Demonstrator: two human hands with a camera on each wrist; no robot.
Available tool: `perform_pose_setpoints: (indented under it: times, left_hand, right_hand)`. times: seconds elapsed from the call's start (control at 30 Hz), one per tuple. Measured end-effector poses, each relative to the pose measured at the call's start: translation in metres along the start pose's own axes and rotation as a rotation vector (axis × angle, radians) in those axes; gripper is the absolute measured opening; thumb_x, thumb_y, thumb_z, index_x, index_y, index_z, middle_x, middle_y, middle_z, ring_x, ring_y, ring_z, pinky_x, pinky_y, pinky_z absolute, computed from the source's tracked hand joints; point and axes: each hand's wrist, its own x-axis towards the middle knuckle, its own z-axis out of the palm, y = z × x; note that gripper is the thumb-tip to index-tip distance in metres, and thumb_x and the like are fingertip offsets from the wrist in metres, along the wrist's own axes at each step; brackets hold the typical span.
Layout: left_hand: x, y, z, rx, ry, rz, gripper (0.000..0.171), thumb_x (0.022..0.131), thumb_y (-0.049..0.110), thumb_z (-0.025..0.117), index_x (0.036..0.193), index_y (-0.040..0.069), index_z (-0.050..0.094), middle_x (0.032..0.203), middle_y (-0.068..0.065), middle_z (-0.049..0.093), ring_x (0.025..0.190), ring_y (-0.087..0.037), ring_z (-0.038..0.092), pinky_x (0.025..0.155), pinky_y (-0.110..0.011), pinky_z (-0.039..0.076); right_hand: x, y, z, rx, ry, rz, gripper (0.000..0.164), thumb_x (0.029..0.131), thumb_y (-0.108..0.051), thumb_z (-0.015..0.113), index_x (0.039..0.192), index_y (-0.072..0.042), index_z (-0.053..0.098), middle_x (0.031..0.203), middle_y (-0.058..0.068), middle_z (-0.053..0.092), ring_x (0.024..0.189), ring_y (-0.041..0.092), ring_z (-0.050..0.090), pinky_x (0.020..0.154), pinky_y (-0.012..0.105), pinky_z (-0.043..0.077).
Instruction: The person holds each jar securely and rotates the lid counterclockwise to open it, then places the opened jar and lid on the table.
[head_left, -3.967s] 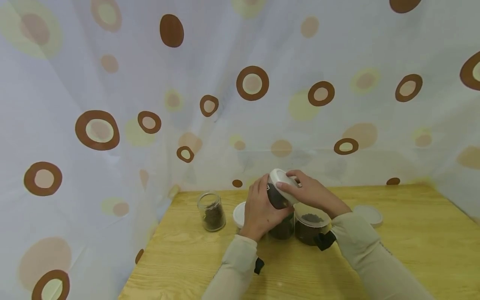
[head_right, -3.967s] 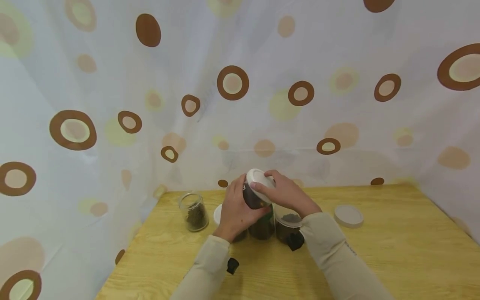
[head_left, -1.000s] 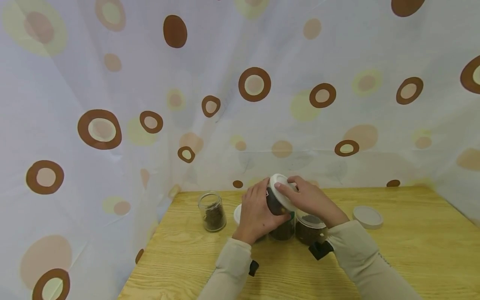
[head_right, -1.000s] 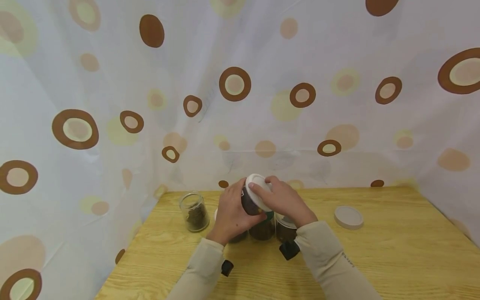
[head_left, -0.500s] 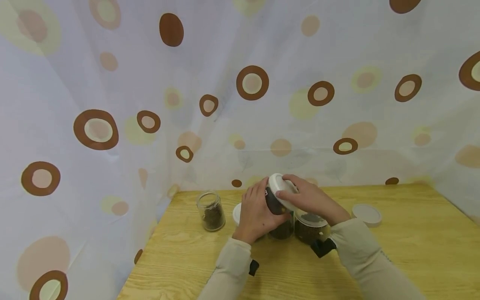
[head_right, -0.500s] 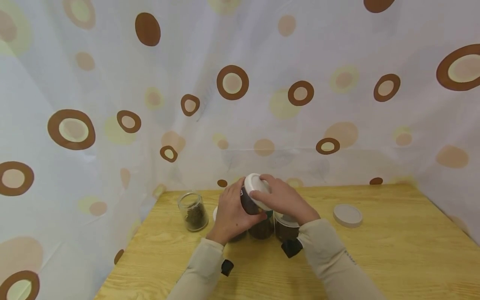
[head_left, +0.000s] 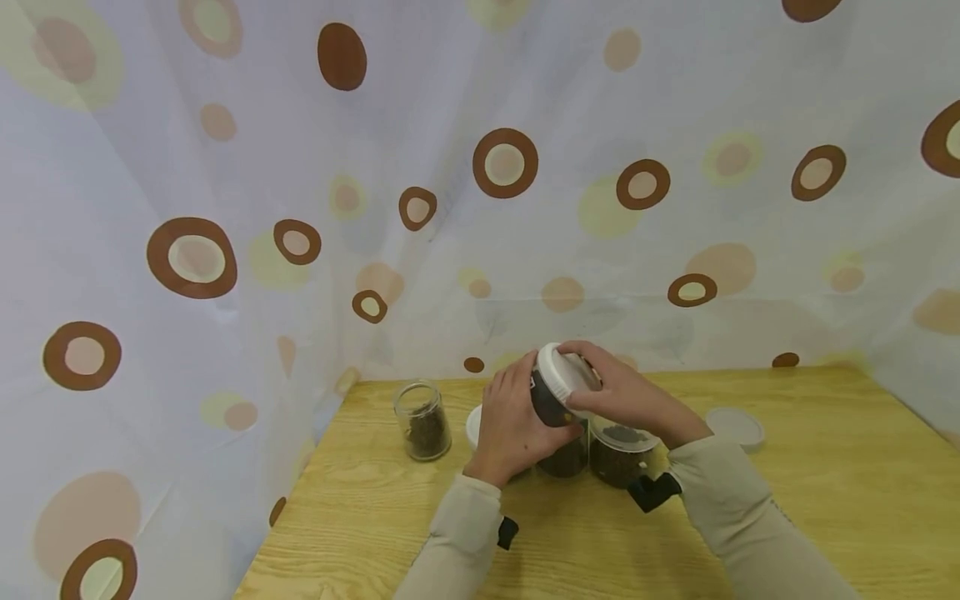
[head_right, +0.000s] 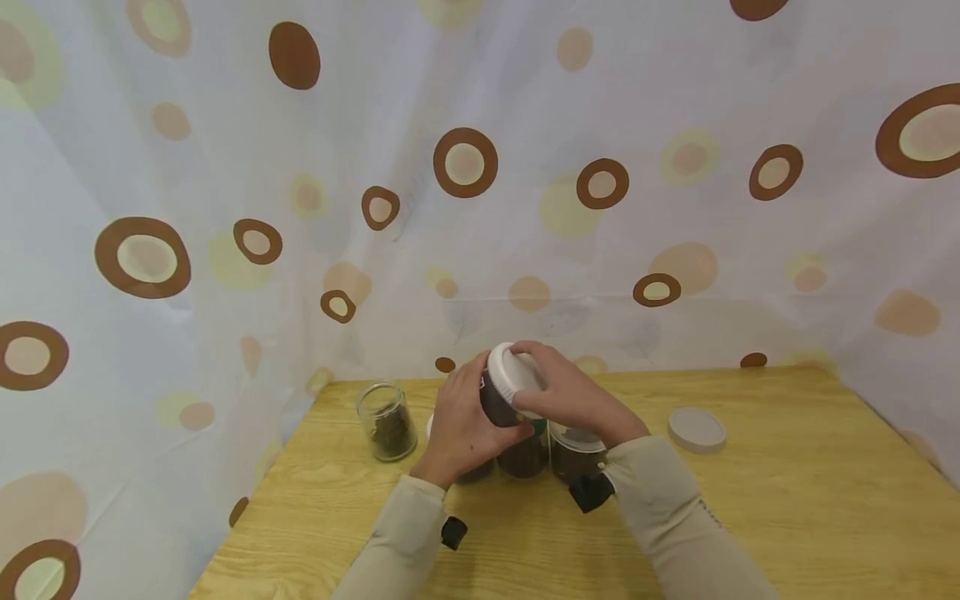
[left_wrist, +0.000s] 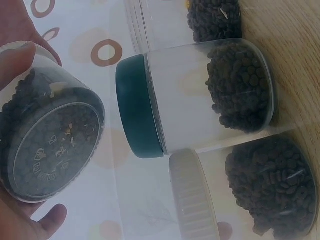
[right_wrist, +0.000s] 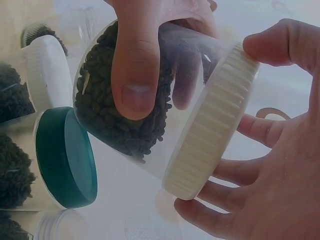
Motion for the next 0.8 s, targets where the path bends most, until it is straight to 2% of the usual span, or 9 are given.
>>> perform_pose_setpoints:
  times: [0.2, 0.37, 0.53, 0.8]
  left_hand:
    - [-0.0010, 0.0018, 0.0012, 0.004, 0.013, 0.011, 0.100, 0.070, 0.052, 0.083, 0.150, 0.012, 0.037, 0.134, -0.006, 0.059, 0.120, -0.022, 0.059, 0.103, -0.048, 0.047]
    - [-0.0005, 0.0022, 0.0007, -0.010, 0.018, 0.013, 0.101, 0.069, 0.053, 0.084, 0.150, 0.013, 0.038, 0.135, -0.006, 0.059, 0.120, -0.022, 0.059, 0.103, -0.048, 0.047]
    - [0.0002, 0.0014, 0.0017, -0.017, 0.022, 0.014, 0.101, 0.070, 0.055, 0.083, 0.150, 0.013, 0.038, 0.135, -0.005, 0.059, 0.121, -0.021, 0.059, 0.103, -0.048, 0.047]
    - [-0.0005, 0.0014, 0.0002, -0.028, 0.031, 0.006, 0.100, 0.069, 0.052, 0.084, 0.149, 0.014, 0.039, 0.136, -0.005, 0.059, 0.124, -0.021, 0.058, 0.106, -0.047, 0.046]
  right_hand:
    - [-0.0008, 0.0011, 0.0001, -0.005, -0.004, 0.016, 0.064, 0.091, -0.022, 0.061, 0.149, -0.012, 0.035, 0.151, 0.021, 0.037, 0.120, 0.039, 0.048, 0.084, 0.044, 0.050]
    - [-0.0021, 0.0006, -0.0016, 0.001, -0.015, -0.004, 0.064, 0.093, -0.022, 0.060, 0.150, -0.011, 0.033, 0.152, 0.022, 0.034, 0.120, 0.039, 0.047, 0.084, 0.045, 0.049]
    - [-0.0027, 0.0016, -0.0042, -0.040, -0.009, -0.033, 0.065, 0.094, -0.024, 0.062, 0.150, -0.009, 0.034, 0.153, 0.022, 0.035, 0.123, 0.039, 0.047, 0.088, 0.049, 0.050]
    - [-0.0016, -0.0029, -0.0019, -0.079, 0.033, -0.039, 0.060, 0.098, -0.037, 0.059, 0.148, -0.009, 0.040, 0.154, 0.021, 0.037, 0.137, 0.043, 0.042, 0.100, 0.061, 0.045]
